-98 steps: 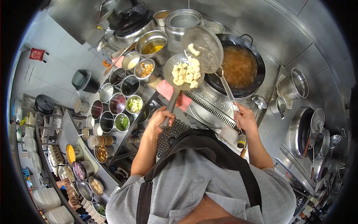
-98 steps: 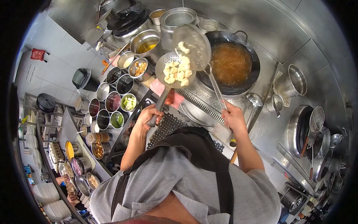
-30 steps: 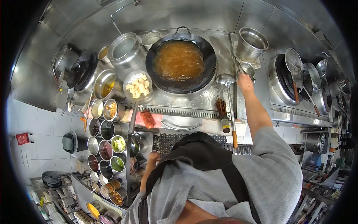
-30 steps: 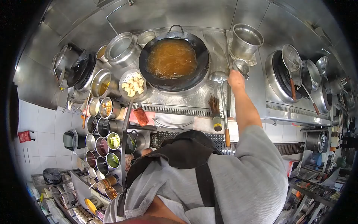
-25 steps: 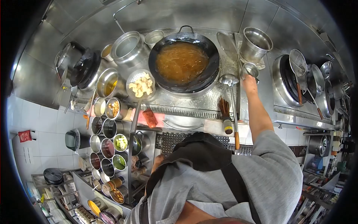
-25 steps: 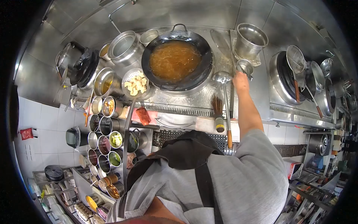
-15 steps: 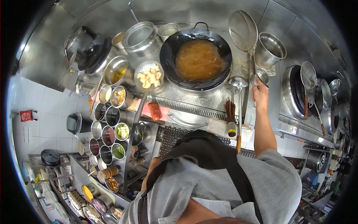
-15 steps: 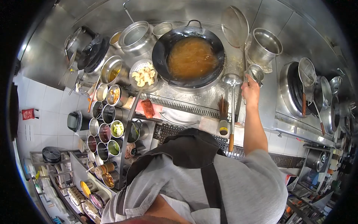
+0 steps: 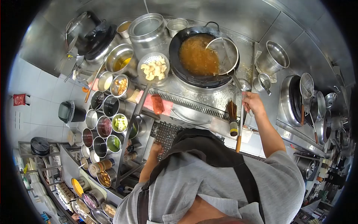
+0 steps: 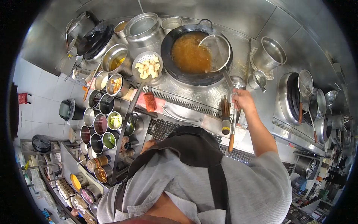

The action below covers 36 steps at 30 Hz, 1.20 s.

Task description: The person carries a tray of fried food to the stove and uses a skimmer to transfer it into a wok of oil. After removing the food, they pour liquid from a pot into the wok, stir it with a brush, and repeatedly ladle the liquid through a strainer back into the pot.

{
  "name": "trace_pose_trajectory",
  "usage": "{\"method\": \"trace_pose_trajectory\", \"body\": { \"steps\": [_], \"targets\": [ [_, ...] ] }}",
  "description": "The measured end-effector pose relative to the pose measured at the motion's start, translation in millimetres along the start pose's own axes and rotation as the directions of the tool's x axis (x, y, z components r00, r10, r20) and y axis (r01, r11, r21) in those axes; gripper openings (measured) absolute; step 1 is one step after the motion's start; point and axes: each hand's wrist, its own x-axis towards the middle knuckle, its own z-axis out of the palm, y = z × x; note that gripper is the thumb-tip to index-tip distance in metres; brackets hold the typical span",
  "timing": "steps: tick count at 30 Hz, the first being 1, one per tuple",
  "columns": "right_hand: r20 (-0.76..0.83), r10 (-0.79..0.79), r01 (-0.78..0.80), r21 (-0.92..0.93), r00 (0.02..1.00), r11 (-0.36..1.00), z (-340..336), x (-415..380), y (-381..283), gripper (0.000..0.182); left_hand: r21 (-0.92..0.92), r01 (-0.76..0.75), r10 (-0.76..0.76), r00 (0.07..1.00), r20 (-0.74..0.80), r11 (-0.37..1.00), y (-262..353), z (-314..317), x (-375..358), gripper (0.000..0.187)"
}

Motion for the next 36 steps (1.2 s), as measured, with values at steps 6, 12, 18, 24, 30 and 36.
{"method": "trace_pose_trajectory", "body": {
  "steps": [6, 12, 18, 24, 30, 36],
  "targets": [
    [0.093, 0.148, -0.167, 0.252, 0.985, 0.953, 57.9, -24.0, -24.3, 0.043, 0.343, 0.025, -0.016, 0.999, -0.027, 0.939, -106.1, -0.9, 31.2, 0.016],
    [0.084, 0.104, -0.129, 0.402, 0.991, 0.906, 114.9, -26.5, -39.9, 0.040, -0.485, 0.213, -0.053, 0.945, 0.323, 0.848, -79.8, -14.9, 38.8, 0.011],
    [0.061, 0.048, -0.072, 0.488, 0.997, 0.870, 141.5, -3.0, -69.2, 0.035, -0.012, -0.327, 0.248, 0.739, -0.626, 0.945, 148.5, -76.0, 25.9, 0.030],
    [-0.142, -0.151, 0.196, 0.399, 0.978, 0.896, 87.1, 11.7, -97.6, 0.038, 0.297, -0.136, 0.306, 0.687, -0.659, 0.945, 201.1, -108.5, 97.5, 0.053],
    [-0.480, -0.454, 0.172, -0.521, 0.750, 0.836, -6.1, 20.8, -51.3, 0.041, 0.092, -0.093, 0.125, 0.882, -0.455, 0.991, 198.2, -108.8, 116.8, 0.051],
    [-0.389, -0.440, -0.080, -0.815, 0.809, 0.573, -55.4, 62.7, 57.7, 0.045, 0.170, 0.006, 0.095, 0.812, -0.575, 0.985, 225.6, -90.2, 87.9, 0.052]
  ]
}}
